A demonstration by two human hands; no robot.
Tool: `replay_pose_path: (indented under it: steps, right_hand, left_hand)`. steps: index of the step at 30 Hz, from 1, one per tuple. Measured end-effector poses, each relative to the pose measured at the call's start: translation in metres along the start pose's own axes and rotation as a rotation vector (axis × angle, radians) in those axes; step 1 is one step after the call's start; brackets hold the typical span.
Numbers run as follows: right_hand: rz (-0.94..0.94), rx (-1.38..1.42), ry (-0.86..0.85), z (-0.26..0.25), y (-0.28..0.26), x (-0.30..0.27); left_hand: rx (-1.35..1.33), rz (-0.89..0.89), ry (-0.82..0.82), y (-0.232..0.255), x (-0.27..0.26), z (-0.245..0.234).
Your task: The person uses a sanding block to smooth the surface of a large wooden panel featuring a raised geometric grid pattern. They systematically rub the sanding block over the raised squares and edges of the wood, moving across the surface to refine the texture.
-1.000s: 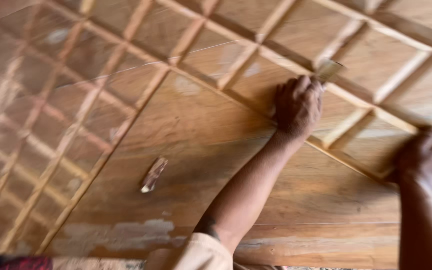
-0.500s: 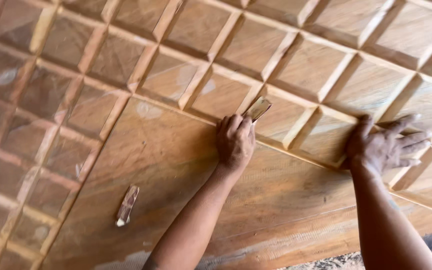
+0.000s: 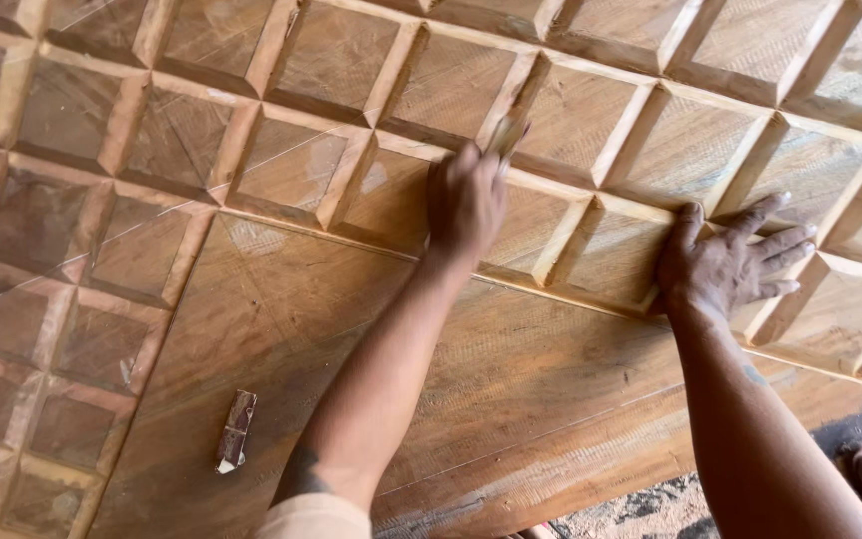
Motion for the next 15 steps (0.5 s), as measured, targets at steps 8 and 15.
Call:
replay_pose_path:
  steps: [8, 15]
  right_hand:
    - [0.001, 0.006, -0.018, -0.005, -0.007, -0.007]
    - [-0.006, -0.009, -0.008, -0.003, -0.005, 0.000]
  left_hand:
    - [-0.228, -0.027, -0.135, -0.023, 0.033, -0.030]
    - [0.004, 0.106, -0.103, -0.013, -0.036, -0.024]
Point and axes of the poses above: each hand's wrist, its own x-axis towards the middle knuckle, its own z-axis out of the palm, y = z × x, the point moved 2 cm from there along x, towards the middle knuckle, and after that the axes turned 6 degrees about y, right-handed, at the moved point
